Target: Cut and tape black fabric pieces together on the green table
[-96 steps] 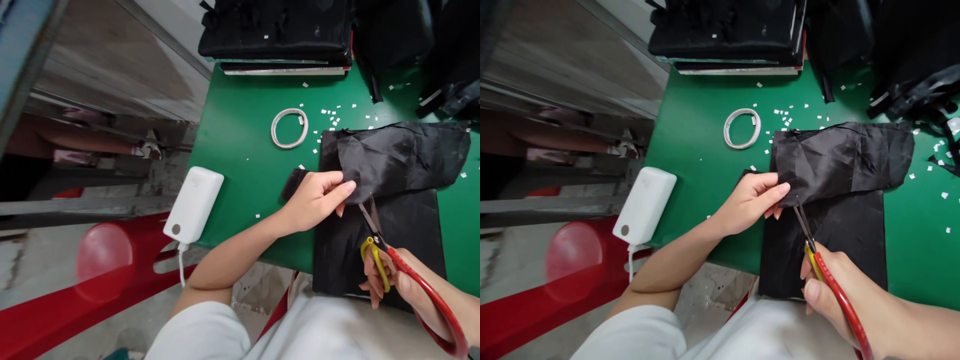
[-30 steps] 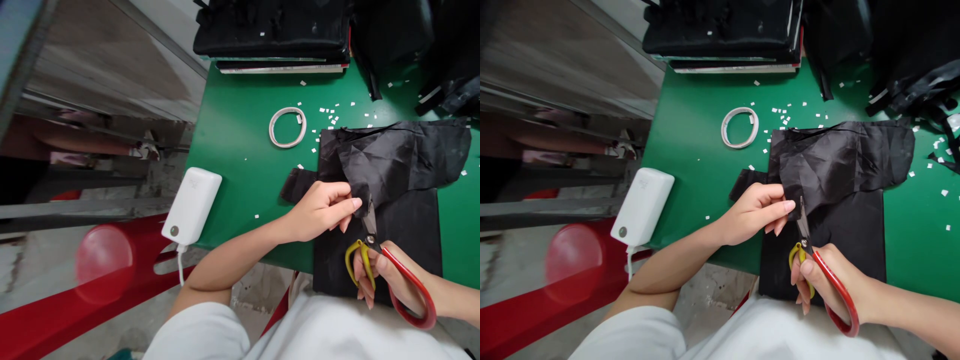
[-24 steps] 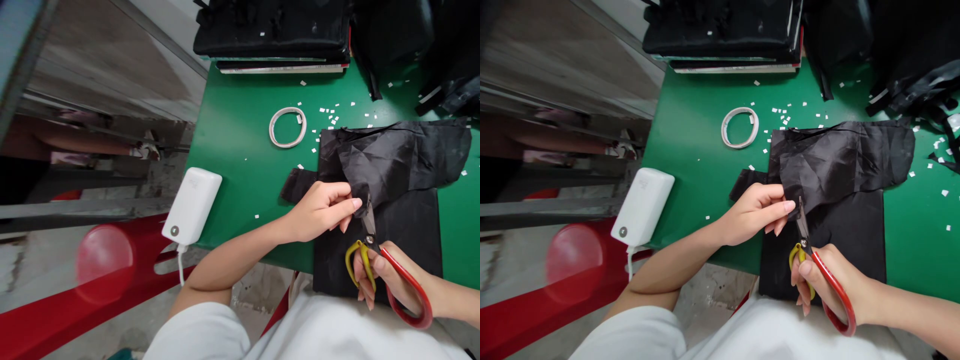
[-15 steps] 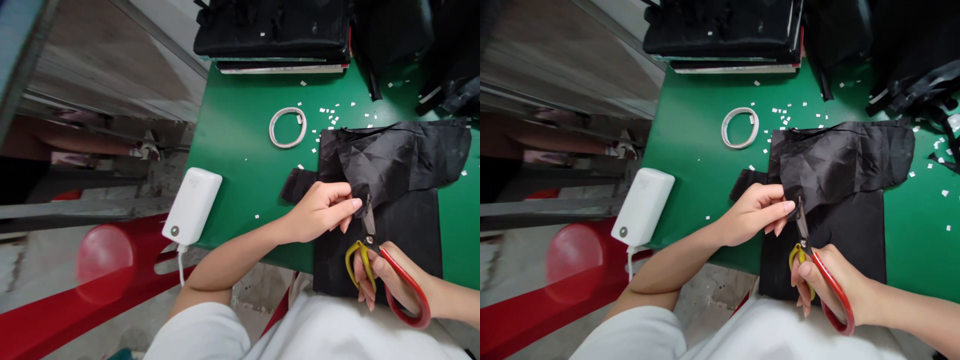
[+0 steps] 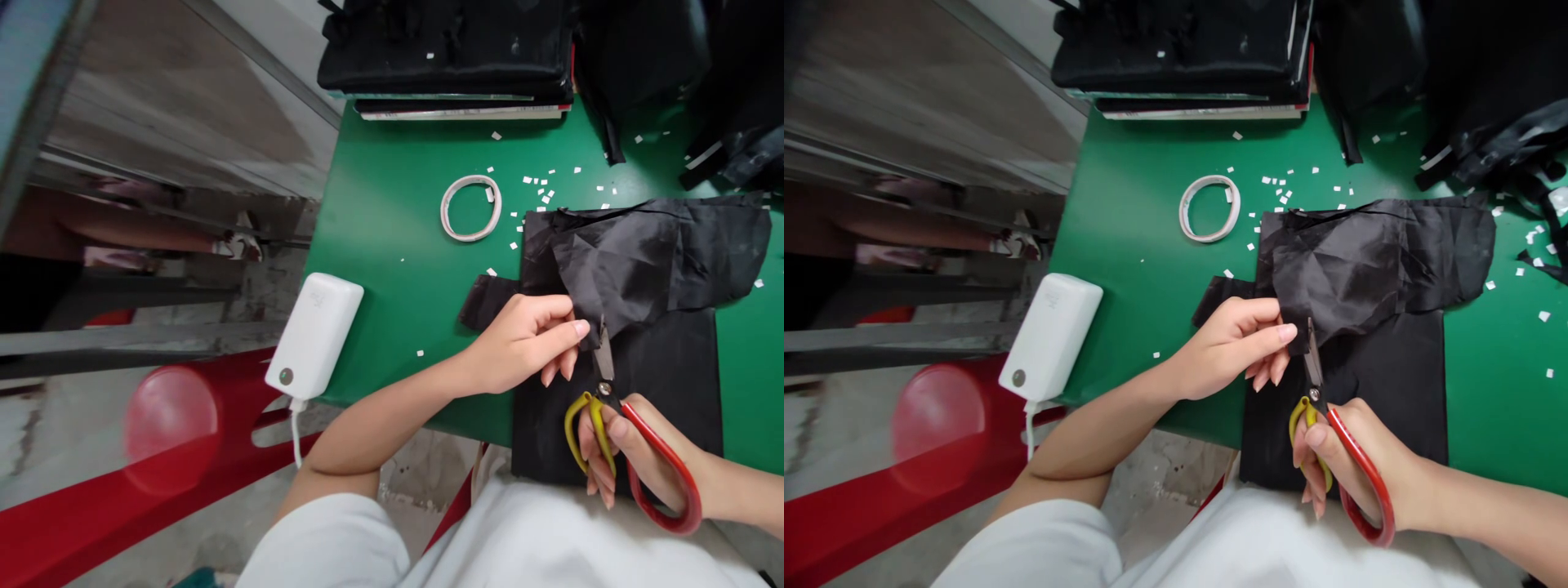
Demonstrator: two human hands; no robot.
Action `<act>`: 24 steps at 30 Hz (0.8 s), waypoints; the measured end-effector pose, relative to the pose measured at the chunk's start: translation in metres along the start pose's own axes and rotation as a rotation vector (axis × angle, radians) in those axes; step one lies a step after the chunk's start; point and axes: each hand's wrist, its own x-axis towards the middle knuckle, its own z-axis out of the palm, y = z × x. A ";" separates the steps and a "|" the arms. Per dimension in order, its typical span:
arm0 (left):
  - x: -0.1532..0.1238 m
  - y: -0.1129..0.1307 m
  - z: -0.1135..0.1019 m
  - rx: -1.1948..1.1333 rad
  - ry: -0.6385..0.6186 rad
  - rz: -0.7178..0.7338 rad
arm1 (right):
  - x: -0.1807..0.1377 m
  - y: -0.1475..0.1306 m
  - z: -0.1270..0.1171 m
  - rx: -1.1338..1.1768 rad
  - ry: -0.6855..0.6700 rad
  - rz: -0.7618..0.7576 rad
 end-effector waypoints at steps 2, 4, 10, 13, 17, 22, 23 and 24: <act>0.000 -0.001 0.000 0.007 0.006 0.001 | 0.001 -0.002 0.000 -0.008 -0.001 0.002; 0.000 -0.001 0.000 0.011 0.011 -0.002 | 0.001 -0.003 0.001 -0.020 0.003 0.001; 0.001 -0.001 -0.001 0.018 0.009 -0.005 | 0.001 -0.001 0.001 -0.048 0.013 0.014; 0.001 -0.001 -0.001 0.013 0.003 -0.001 | 0.001 -0.002 0.001 -0.054 0.012 0.021; 0.001 -0.001 -0.001 0.015 0.005 -0.002 | 0.001 -0.003 0.002 -0.052 0.012 0.032; 0.001 -0.001 -0.001 0.021 0.009 -0.003 | 0.000 -0.001 0.002 -0.054 0.020 0.043; 0.001 -0.001 -0.001 0.023 0.010 -0.005 | 0.000 -0.001 0.002 -0.050 0.024 0.048; 0.001 -0.001 -0.001 0.023 0.010 -0.008 | 0.000 0.000 0.002 -0.048 0.029 0.052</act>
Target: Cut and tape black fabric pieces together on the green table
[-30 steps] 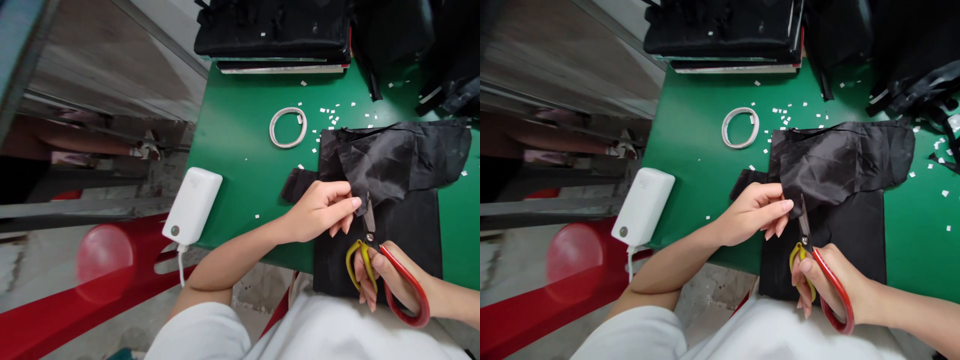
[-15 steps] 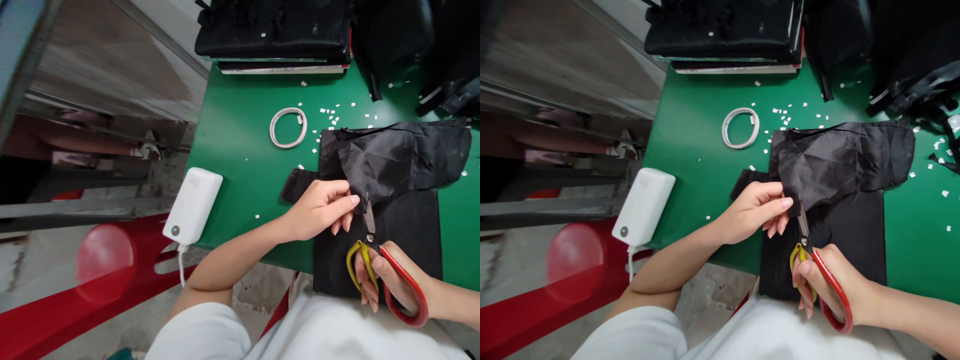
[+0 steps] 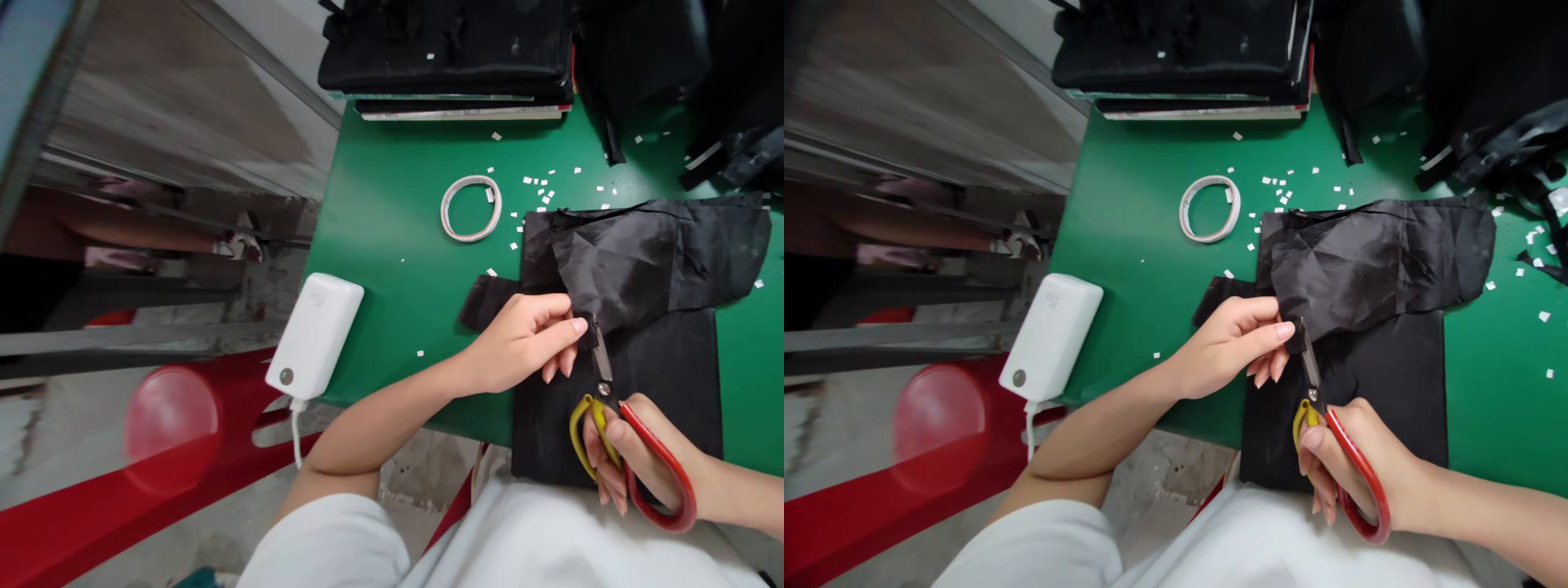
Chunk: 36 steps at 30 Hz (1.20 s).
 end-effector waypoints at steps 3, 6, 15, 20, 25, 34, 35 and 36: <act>0.000 0.000 0.000 -0.003 0.003 -0.010 | 0.000 0.002 0.000 -0.006 0.007 0.013; 0.000 0.000 0.000 -0.012 0.011 -0.018 | -0.001 0.003 0.000 -0.023 0.007 0.012; 0.002 -0.003 -0.001 0.002 -0.011 -0.006 | -0.002 0.007 -0.002 -0.034 0.018 0.018; 0.002 -0.002 0.000 0.010 0.005 -0.010 | -0.003 0.011 -0.003 -0.060 0.011 0.041; 0.000 -0.001 0.001 0.013 0.011 0.013 | -0.004 0.013 -0.003 -0.041 0.021 0.048; -0.001 -0.001 0.000 0.006 0.035 0.026 | -0.001 -0.011 0.001 -0.015 0.005 0.029; -0.002 -0.001 0.000 0.008 0.036 0.027 | -0.001 -0.013 0.000 -0.023 -0.006 0.029; -0.002 -0.001 0.000 0.011 0.037 0.030 | -0.001 -0.014 0.000 -0.028 -0.017 0.026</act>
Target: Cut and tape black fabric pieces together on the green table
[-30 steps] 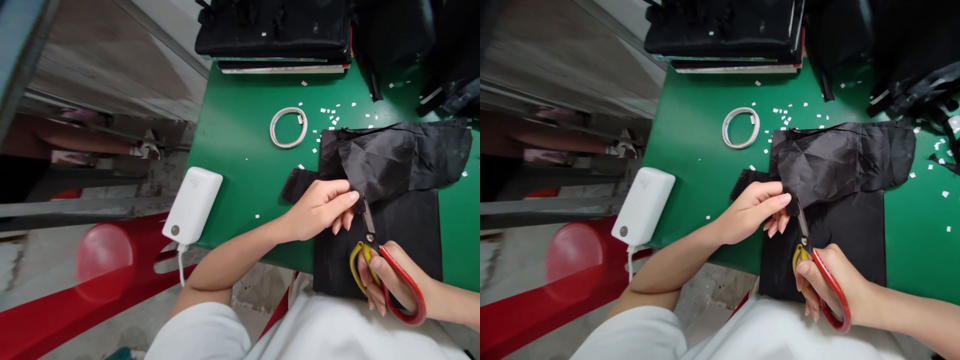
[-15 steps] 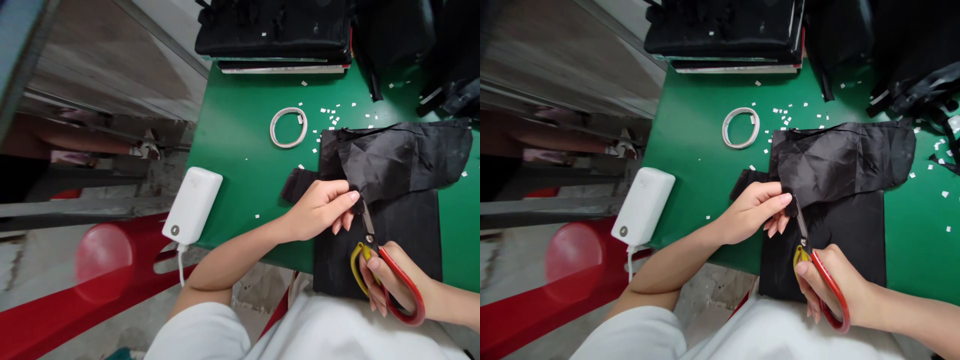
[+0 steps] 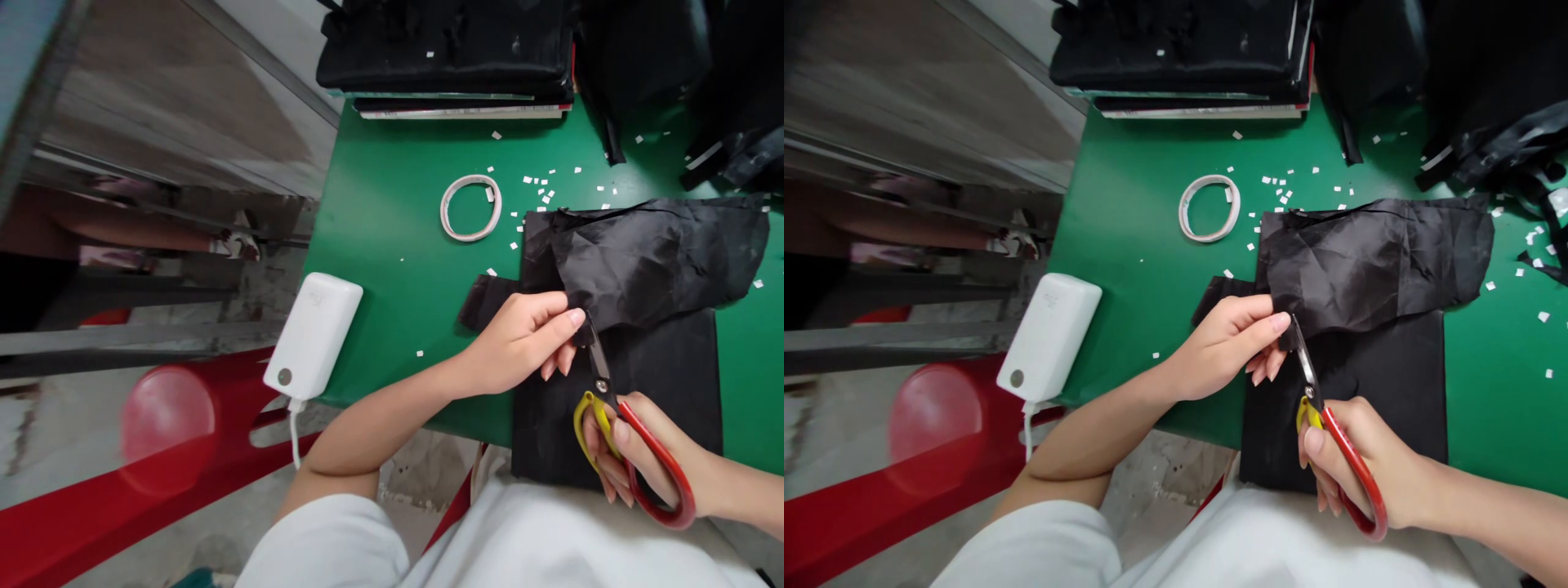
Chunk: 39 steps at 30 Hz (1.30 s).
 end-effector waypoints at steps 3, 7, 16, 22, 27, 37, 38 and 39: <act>-0.001 0.001 0.000 0.004 0.009 0.001 | 0.000 -0.001 -0.001 0.021 -0.023 -0.017; 0.000 0.003 0.000 0.010 0.024 0.000 | 0.000 0.002 -0.003 0.079 -0.056 -0.041; 0.000 0.000 0.000 0.066 0.019 0.032 | -0.003 0.000 -0.004 -0.058 -0.028 -0.093; 0.001 0.001 0.000 0.152 0.018 0.083 | 0.001 -0.002 -0.002 -0.027 -0.024 -0.107; -0.001 0.002 0.001 0.190 -0.020 0.103 | 0.001 0.001 -0.003 -0.044 -0.008 -0.111; -0.001 0.000 0.001 0.200 0.028 0.149 | 0.001 -0.001 -0.006 -0.023 -0.063 -0.117; -0.001 0.001 0.001 0.207 0.028 0.154 | 0.001 0.000 -0.006 -0.024 -0.065 -0.121; -0.001 0.001 0.001 0.215 0.029 0.158 | 0.001 0.001 -0.006 -0.021 -0.065 -0.121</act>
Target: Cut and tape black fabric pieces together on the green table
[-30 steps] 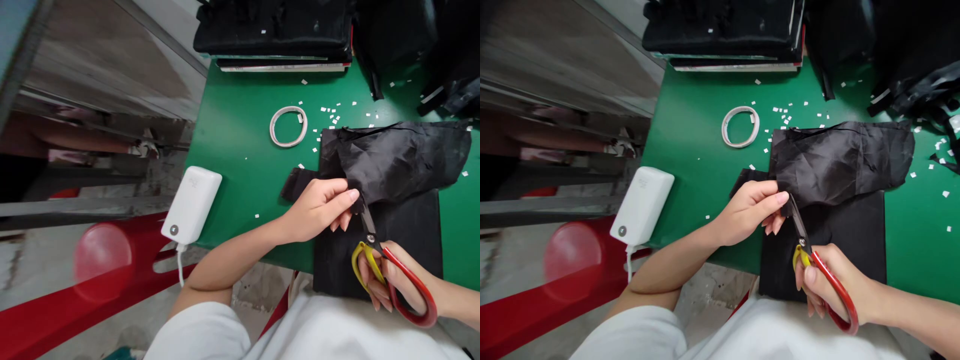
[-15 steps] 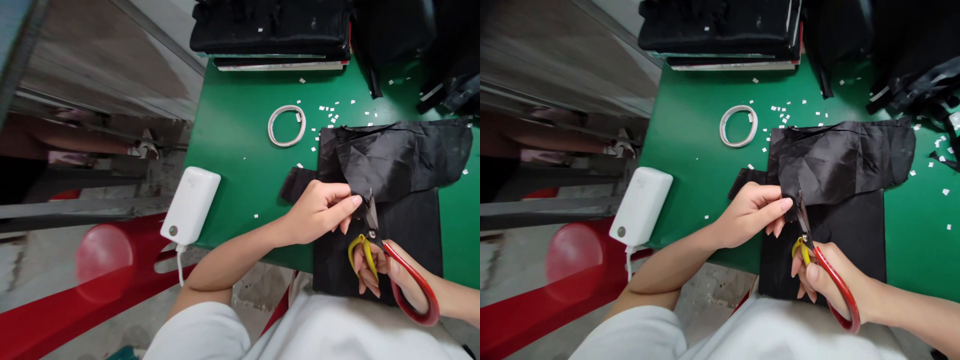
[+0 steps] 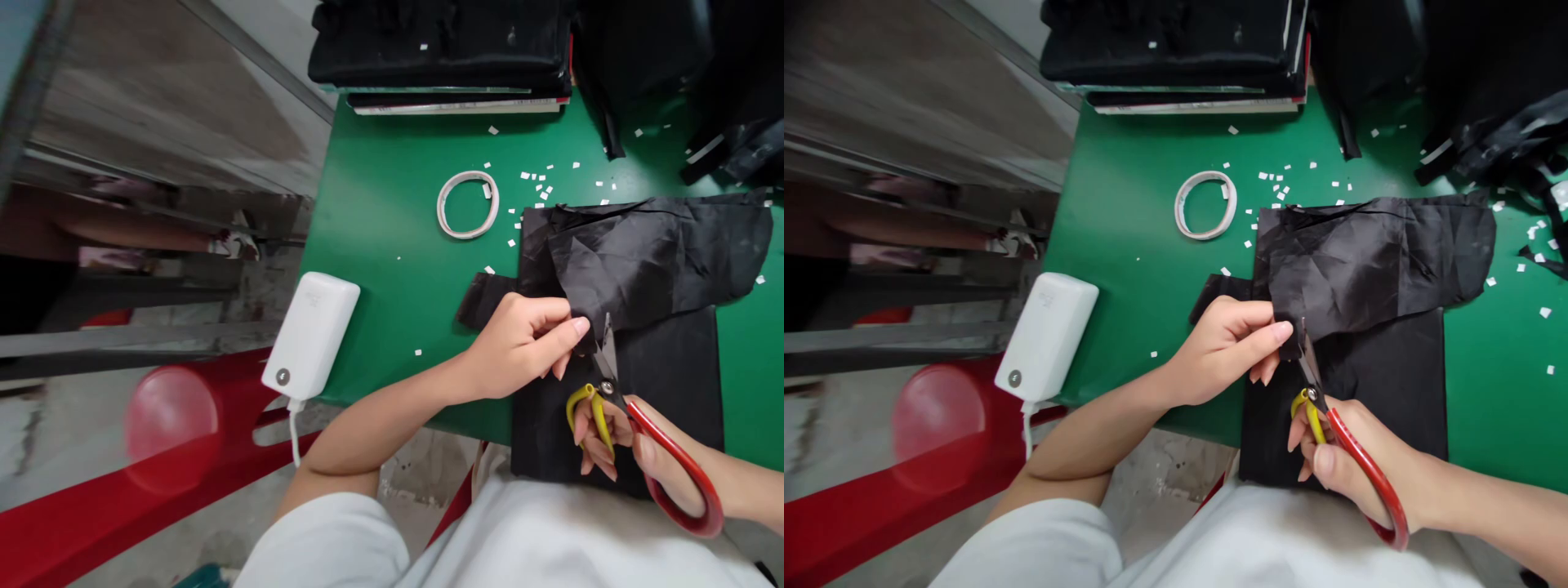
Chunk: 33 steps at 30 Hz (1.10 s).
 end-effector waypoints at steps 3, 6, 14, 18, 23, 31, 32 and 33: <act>0.000 0.001 0.000 0.025 -0.010 0.000 | 0.000 0.003 0.000 0.017 0.011 -0.003; 0.001 -0.001 0.000 0.041 -0.044 0.009 | 0.002 0.003 0.000 0.005 0.020 -0.006; 0.002 -0.008 0.000 0.059 -0.095 -0.015 | 0.003 -0.001 0.002 -0.007 0.014 -0.026; 0.000 -0.003 0.001 0.060 -0.092 -0.042 | 0.003 -0.002 0.001 -0.010 0.025 -0.008; -0.002 0.002 0.004 0.068 -0.084 -0.089 | 0.003 0.001 0.001 -0.005 0.042 0.005; -0.002 0.001 0.004 0.080 -0.098 -0.091 | 0.002 0.006 -0.001 0.023 0.026 0.014; -0.002 0.000 0.004 0.082 -0.098 -0.086 | 0.002 0.006 -0.001 0.026 0.025 0.013; -0.002 0.000 0.004 0.085 -0.099 -0.080 | 0.002 0.006 -0.001 0.029 0.027 0.012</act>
